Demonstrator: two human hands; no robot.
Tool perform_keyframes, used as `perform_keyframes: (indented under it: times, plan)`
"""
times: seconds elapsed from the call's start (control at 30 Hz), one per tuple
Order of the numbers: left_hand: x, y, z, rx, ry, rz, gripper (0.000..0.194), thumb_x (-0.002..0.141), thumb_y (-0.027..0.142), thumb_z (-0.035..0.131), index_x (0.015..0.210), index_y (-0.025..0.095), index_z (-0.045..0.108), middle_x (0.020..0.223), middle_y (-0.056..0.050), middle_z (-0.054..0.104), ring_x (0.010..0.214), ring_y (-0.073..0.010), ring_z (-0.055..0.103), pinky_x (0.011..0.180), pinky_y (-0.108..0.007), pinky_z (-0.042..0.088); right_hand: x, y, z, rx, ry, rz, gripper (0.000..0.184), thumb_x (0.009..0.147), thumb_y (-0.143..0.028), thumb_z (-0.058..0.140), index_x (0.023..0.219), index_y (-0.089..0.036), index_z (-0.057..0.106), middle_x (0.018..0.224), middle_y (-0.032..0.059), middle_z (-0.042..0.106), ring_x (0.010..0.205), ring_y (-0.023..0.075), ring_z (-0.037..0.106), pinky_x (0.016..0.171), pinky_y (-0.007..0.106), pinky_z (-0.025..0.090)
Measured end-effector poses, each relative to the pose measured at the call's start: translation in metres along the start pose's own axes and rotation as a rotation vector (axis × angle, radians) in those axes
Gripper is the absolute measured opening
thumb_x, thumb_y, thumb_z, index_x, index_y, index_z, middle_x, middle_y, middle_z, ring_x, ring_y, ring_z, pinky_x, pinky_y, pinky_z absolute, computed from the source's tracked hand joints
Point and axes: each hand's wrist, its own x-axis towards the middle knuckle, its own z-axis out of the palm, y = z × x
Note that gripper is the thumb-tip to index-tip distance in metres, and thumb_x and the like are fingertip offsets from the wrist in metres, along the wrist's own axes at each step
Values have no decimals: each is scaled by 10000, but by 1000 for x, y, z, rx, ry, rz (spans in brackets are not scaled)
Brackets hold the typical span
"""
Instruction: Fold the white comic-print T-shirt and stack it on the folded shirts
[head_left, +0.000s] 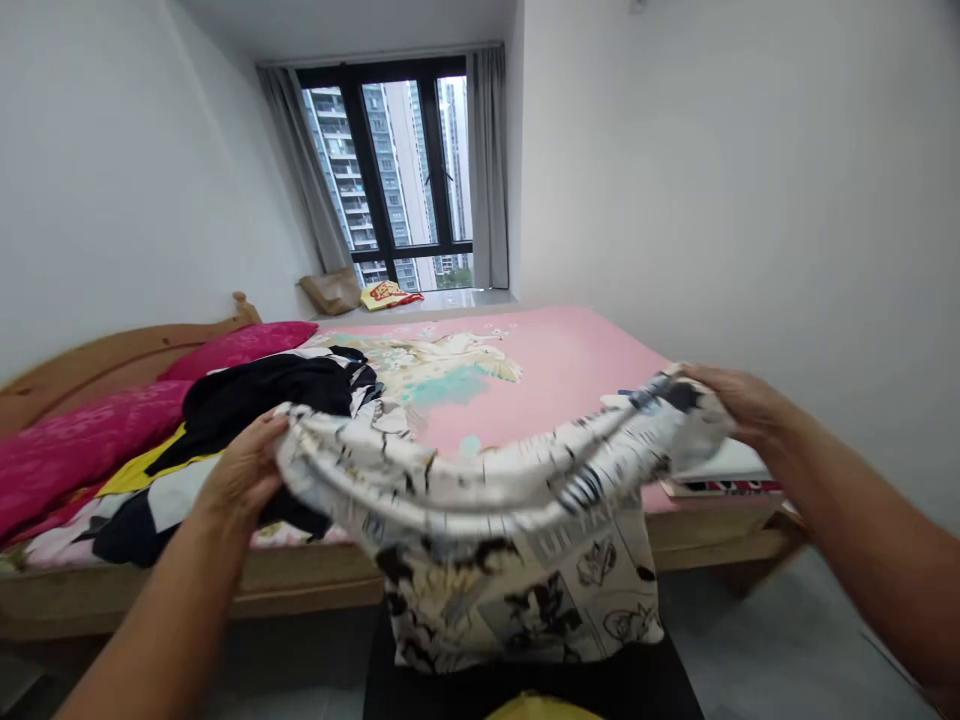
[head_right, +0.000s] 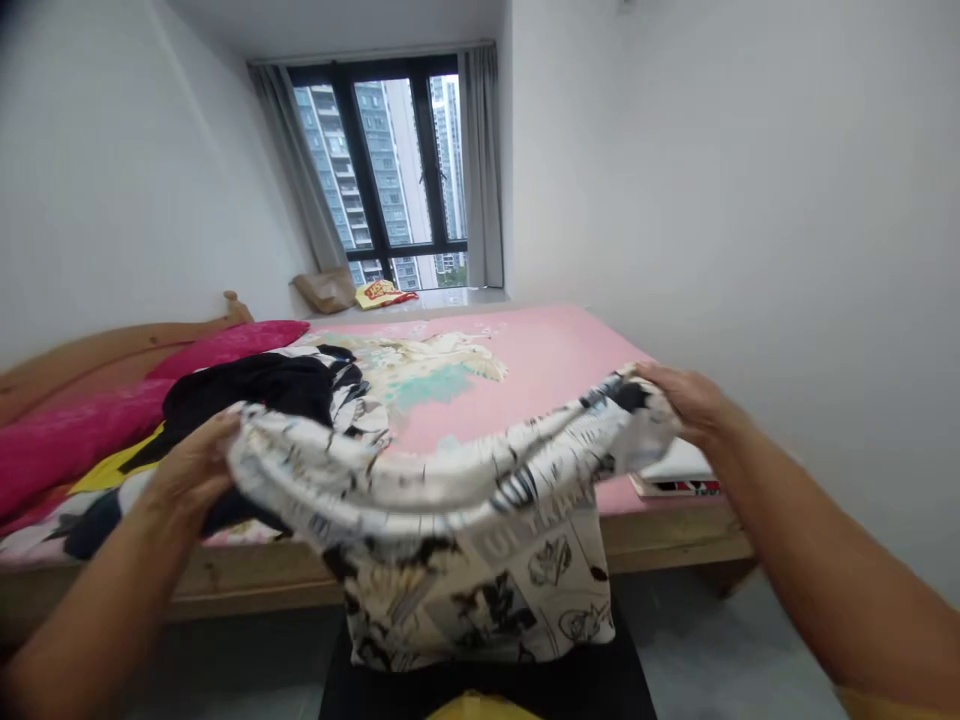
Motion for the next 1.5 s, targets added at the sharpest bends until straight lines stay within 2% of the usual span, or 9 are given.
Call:
perform_keyframes:
  times: [0.1, 0.2, 0.37, 0.53, 0.67, 0.83, 1.13, 1.37, 1.5]
  plan:
    - [30, -34, 39, -14, 120, -20, 356, 811, 180, 540, 1152, 242, 459, 898, 9, 593, 695, -83, 561, 620, -209, 465, 3, 37, 28, -29, 34, 72, 384, 748, -494, 630, 1047, -254, 603, 969, 85, 664, 812, 194, 638, 596, 294, 557]
    - [18, -97, 48, 107, 104, -95, 395, 790, 274, 582, 1158, 195, 463, 942, -42, 601, 748, -112, 575, 637, -236, 462, -3, 79, 39, -61, 26, 137, 395, 715, -461, 650, 1036, -238, 595, 952, 82, 664, 800, 195, 640, 598, 296, 559]
    - [-84, -210, 30, 430, -138, -206, 383, 612, 303, 684, 950, 143, 602, 935, -95, 661, 822, -213, 619, 671, -317, 499, -70, 164, 29, -163, 9, 250, 377, 600, -405, 663, 906, -190, 614, 861, 75, 661, 783, 219, 629, 658, 344, 549]
    - [-162, -263, 32, 817, -311, -117, 275, 652, 180, 602, 923, 185, 649, 1029, -63, 650, 1022, -223, 570, 955, -388, 412, -151, 227, 7, -312, -45, 178, 397, 543, -353, 587, 896, -174, 622, 910, 106, 673, 877, 265, 629, 864, 465, 483]
    - [-162, -273, 52, 1141, -362, -25, 399, 728, 151, 556, 1121, 216, 585, 1213, -88, 554, 1152, -270, 457, 982, -462, 324, -160, 244, 13, -437, -95, 73, 457, 585, -313, 537, 1013, -169, 604, 1017, 113, 656, 919, 262, 618, 882, 473, 467]
    - [-146, -280, 74, 1401, -512, 90, 358, 774, 137, 515, 1113, 220, 593, 1143, -106, 555, 1092, -266, 478, 904, -431, 349, -147, 246, 32, -477, -91, 19, 434, 617, -256, 528, 1039, -186, 605, 1054, 83, 627, 987, 233, 574, 919, 402, 441]
    - [-138, -285, 74, 1445, -514, 206, 187, 826, 253, 508, 884, 172, 666, 1005, -117, 585, 973, -260, 541, 839, -391, 429, -168, 223, 36, -464, -9, -11, 303, 709, -454, 560, 833, -183, 612, 887, 75, 622, 849, 222, 573, 803, 358, 459]
    - [-186, -256, 31, 795, -105, 194, 279, 832, 424, 505, 899, 182, 628, 981, -71, 649, 949, -195, 604, 867, -295, 463, -175, 196, 20, -394, 194, 2, 318, 723, -489, 577, 801, -182, 553, 660, -3, 532, 608, 151, 491, 613, 275, 407]
    - [-205, -235, 17, 729, 83, 97, 316, 781, 467, 564, 909, 186, 633, 867, -45, 662, 830, -191, 614, 793, -293, 472, -175, 182, 13, -408, 323, -82, 216, 693, -382, 585, 766, -194, 506, 656, -26, 481, 586, 126, 447, 595, 255, 375]
